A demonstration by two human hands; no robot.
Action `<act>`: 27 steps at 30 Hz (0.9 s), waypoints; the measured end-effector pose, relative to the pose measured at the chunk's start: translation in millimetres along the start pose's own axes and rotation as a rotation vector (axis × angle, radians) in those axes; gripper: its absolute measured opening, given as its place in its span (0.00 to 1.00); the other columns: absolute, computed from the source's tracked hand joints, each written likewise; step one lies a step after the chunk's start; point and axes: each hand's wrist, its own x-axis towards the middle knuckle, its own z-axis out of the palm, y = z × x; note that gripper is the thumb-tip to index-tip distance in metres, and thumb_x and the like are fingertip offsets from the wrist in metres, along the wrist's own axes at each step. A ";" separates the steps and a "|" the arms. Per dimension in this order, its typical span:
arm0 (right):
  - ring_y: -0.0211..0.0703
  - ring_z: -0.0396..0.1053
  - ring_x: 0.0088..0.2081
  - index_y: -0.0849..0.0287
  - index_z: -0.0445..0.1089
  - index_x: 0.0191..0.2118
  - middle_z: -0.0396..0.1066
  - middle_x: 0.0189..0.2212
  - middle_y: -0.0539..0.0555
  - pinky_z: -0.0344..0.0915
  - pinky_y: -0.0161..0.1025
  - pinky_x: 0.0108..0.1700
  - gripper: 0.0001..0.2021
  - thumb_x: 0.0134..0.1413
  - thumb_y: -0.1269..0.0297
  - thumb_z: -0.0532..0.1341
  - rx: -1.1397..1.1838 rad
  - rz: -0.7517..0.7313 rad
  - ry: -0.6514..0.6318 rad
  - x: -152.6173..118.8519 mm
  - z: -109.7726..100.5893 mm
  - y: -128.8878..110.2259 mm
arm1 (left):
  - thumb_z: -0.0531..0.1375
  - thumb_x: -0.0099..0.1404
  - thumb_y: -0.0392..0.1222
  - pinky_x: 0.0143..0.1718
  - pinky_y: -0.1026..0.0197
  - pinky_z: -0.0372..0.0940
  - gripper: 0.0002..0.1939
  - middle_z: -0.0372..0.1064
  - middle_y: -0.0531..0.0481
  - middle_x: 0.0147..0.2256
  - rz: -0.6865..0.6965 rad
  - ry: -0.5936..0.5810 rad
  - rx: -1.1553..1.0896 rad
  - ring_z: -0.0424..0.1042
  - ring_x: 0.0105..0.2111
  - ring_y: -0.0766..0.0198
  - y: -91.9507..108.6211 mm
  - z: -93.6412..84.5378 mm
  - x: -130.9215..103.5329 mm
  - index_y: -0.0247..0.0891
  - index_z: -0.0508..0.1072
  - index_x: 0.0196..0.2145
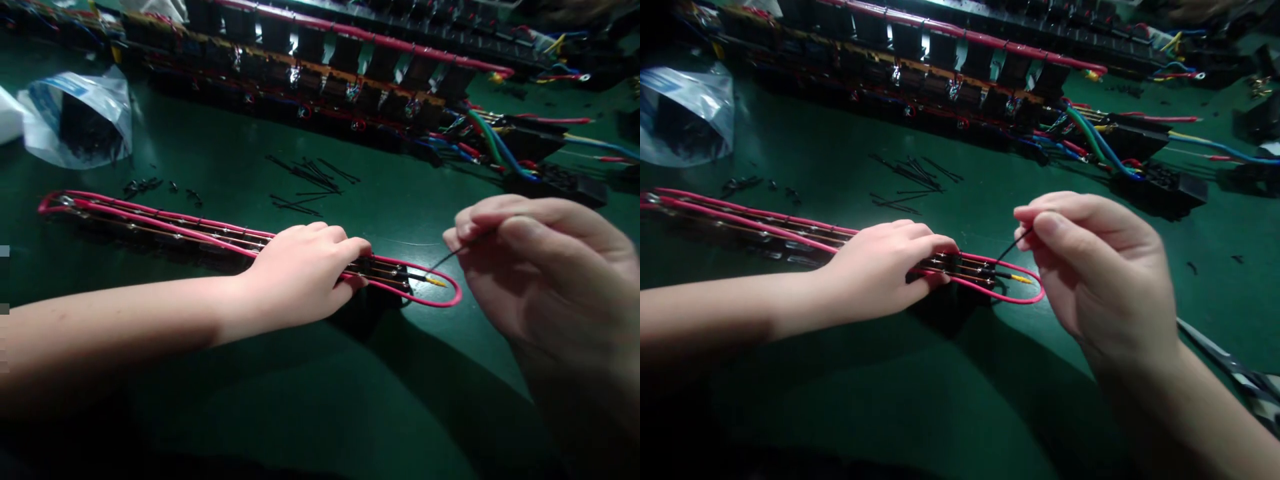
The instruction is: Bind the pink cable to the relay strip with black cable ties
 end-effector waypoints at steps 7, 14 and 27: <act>0.38 0.72 0.28 0.51 0.82 0.29 0.77 0.27 0.51 0.72 0.35 0.30 0.05 0.43 0.62 0.75 -0.018 0.242 -0.098 15.9 6.1 8.7 | 0.54 0.71 0.43 0.41 0.52 0.69 0.15 0.73 0.45 0.42 0.019 -0.004 0.074 0.73 0.42 0.51 2.6 1.1 -0.9 0.39 0.72 0.51; 0.37 0.73 0.25 0.54 0.82 0.32 0.77 0.25 0.52 0.70 0.33 0.24 0.06 0.44 0.63 0.75 -0.182 0.205 -0.069 15.6 -6.9 21.4 | 0.49 0.75 0.46 0.39 0.53 0.66 0.17 0.71 0.44 0.42 0.057 -0.006 0.114 0.71 0.41 0.52 1.5 4.3 -1.5 0.39 0.71 0.52; 0.37 0.76 0.31 0.50 0.81 0.36 0.80 0.32 0.47 0.74 0.36 0.33 0.04 0.52 0.64 0.72 -0.507 -0.088 -0.086 1.7 -3.8 24.4 | 0.47 0.76 0.45 0.39 0.52 0.65 0.18 0.71 0.43 0.44 0.086 -0.009 0.217 0.70 0.41 0.52 2.1 7.0 -3.5 0.38 0.69 0.55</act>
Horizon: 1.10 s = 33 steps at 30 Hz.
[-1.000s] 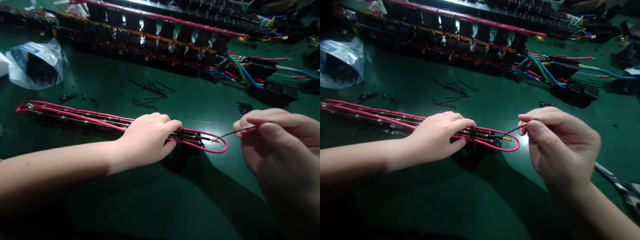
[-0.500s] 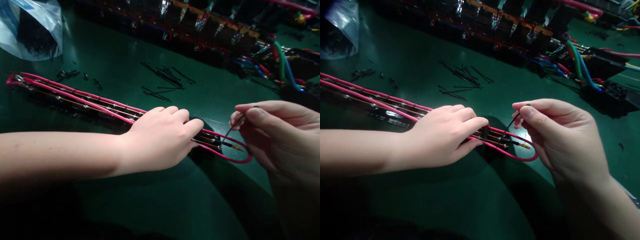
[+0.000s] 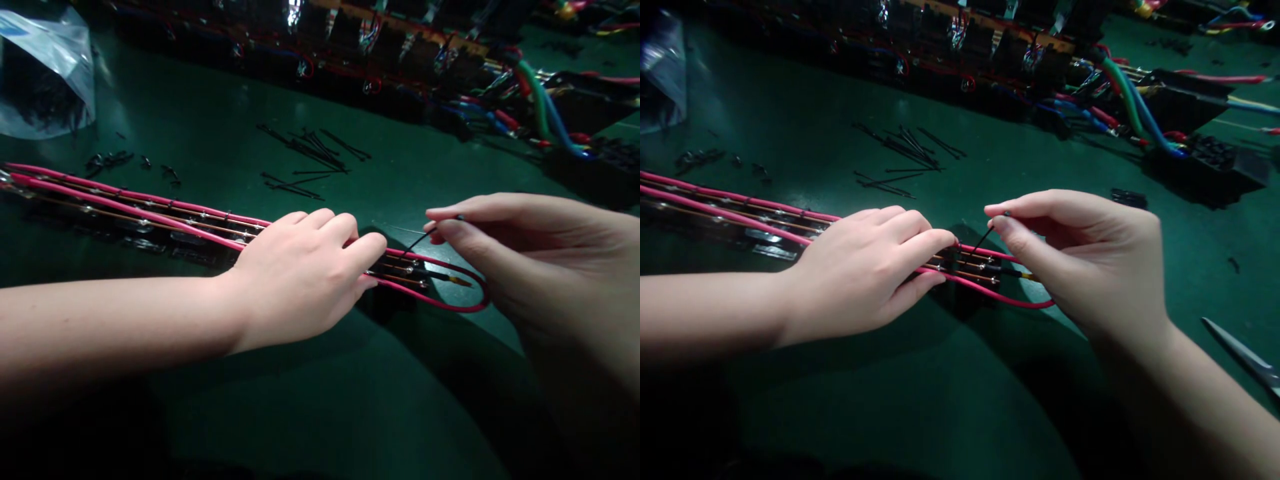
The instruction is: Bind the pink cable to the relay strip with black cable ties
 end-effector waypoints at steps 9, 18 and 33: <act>0.43 0.76 0.32 0.49 0.81 0.38 0.79 0.32 0.47 0.72 0.43 0.38 0.04 0.55 0.62 0.70 -0.093 -0.054 -0.202 -1.7 -1.9 7.7 | 0.46 0.76 0.46 0.37 0.54 0.63 0.18 0.70 0.45 0.42 0.029 0.046 0.048 0.69 0.40 0.53 -0.5 3.6 -1.3 0.38 0.68 0.54; 0.43 0.75 0.34 0.49 0.75 0.41 0.76 0.34 0.48 0.74 0.39 0.36 0.10 0.52 0.66 0.70 0.035 -0.050 -0.361 3.3 0.4 11.6 | 0.45 0.77 0.46 0.36 0.53 0.63 0.18 0.70 0.45 0.42 0.053 0.081 0.090 0.70 0.39 0.52 -1.2 6.2 -2.0 0.39 0.68 0.54; 0.41 0.69 0.31 0.51 0.69 0.30 0.71 0.30 0.48 0.65 0.42 0.32 0.06 0.58 0.66 0.64 -0.060 -0.144 -0.463 5.0 -4.1 8.3 | 0.60 0.69 0.36 0.39 0.57 0.67 0.12 0.71 0.53 0.44 0.608 0.478 0.254 0.67 0.40 0.65 0.3 16.8 -7.1 0.44 0.75 0.50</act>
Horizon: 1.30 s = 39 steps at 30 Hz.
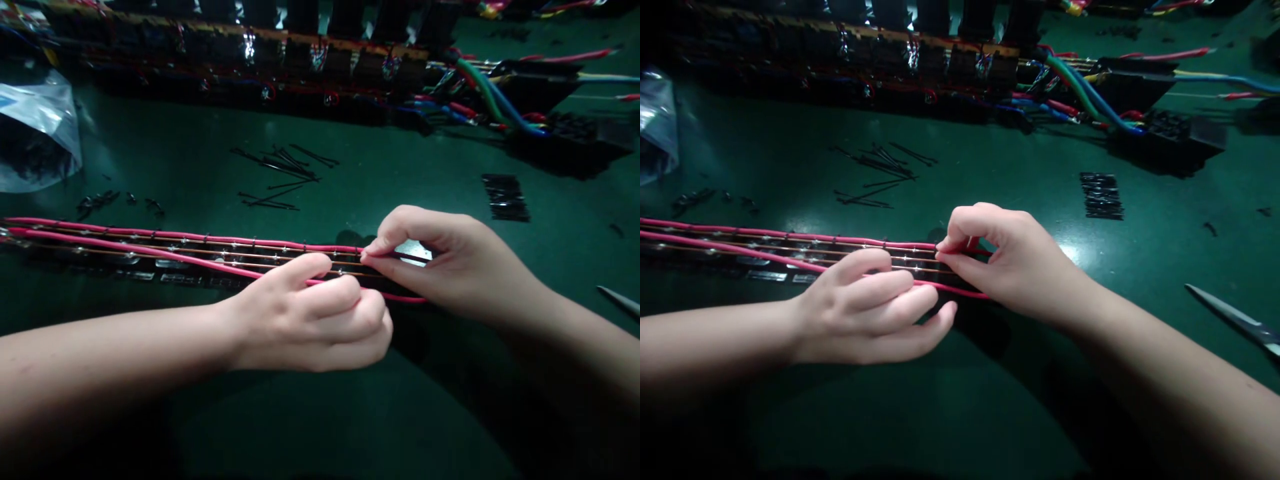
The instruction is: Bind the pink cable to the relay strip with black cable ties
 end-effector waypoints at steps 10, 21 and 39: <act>0.38 0.69 0.31 0.54 0.67 0.29 0.70 0.29 0.47 0.64 0.40 0.33 0.08 0.57 0.70 0.64 -0.033 -0.065 0.010 -1.2 0.7 1.7 | 0.62 0.66 0.34 0.25 0.58 0.54 0.04 0.64 0.54 0.28 0.027 -0.022 -0.034 0.59 0.26 0.66 1.8 4.9 6.8 0.38 0.78 0.36; 0.41 0.69 0.31 0.53 0.67 0.29 0.71 0.29 0.48 0.64 0.41 0.33 0.07 0.57 0.68 0.63 -0.031 -0.038 -0.010 0.5 -1.0 1.2 | 0.60 0.68 0.34 0.26 0.57 0.53 0.04 0.68 0.53 0.29 -0.005 -0.058 -0.038 0.61 0.26 0.66 0.5 6.6 7.8 0.35 0.75 0.38; 0.48 0.71 0.32 0.51 0.71 0.30 0.73 0.30 0.52 0.65 0.44 0.34 0.06 0.58 0.59 0.64 -0.077 -0.074 0.004 1.3 -1.7 6.8 | 0.57 0.70 0.34 0.29 0.58 0.54 0.05 0.68 0.53 0.31 -0.063 -0.004 -0.063 0.63 0.29 0.66 -0.1 6.5 4.4 0.38 0.74 0.39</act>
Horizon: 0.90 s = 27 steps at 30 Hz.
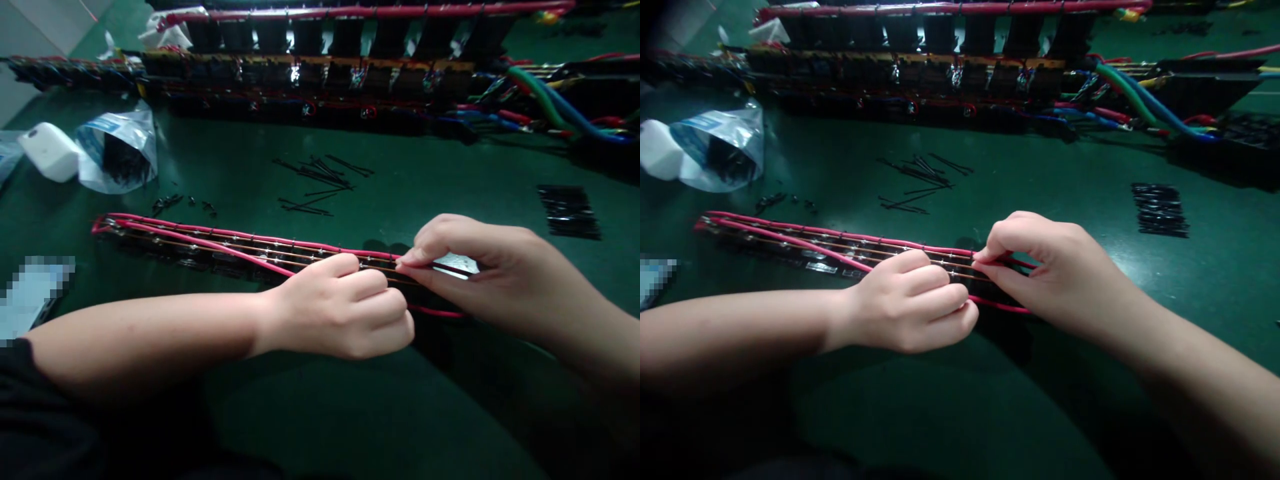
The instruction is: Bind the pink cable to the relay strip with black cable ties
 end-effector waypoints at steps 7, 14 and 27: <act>0.49 0.72 0.32 0.51 0.72 0.32 0.74 0.30 0.53 0.67 0.44 0.33 0.03 0.55 0.61 0.65 -0.072 -0.067 -0.002 0.8 2.0 -6.2 | 0.55 0.72 0.33 0.32 0.59 0.54 0.08 0.67 0.53 0.29 -0.056 0.060 0.079 0.65 0.32 0.65 -3.4 6.9 -1.8 0.38 0.73 0.35; 0.43 0.71 0.28 0.52 0.73 0.35 0.75 0.30 0.53 0.66 0.40 0.31 0.05 0.57 0.57 0.65 -0.148 0.042 0.004 -2.3 4.2 0.1 | 0.49 0.75 0.33 0.37 0.57 0.53 0.13 0.70 0.48 0.36 -0.079 -0.095 0.082 0.68 0.40 0.61 -2.3 5.0 -7.1 0.38 0.73 0.42; 0.45 0.72 0.27 0.52 0.77 0.34 0.77 0.29 0.53 0.68 0.38 0.25 0.09 0.52 0.53 0.68 -0.096 0.103 0.078 -5.7 5.3 -2.0 | 0.48 0.76 0.35 0.37 0.56 0.55 0.13 0.73 0.45 0.41 -0.165 -0.146 -0.050 0.70 0.42 0.60 -2.9 -9.0 -7.8 0.36 0.72 0.46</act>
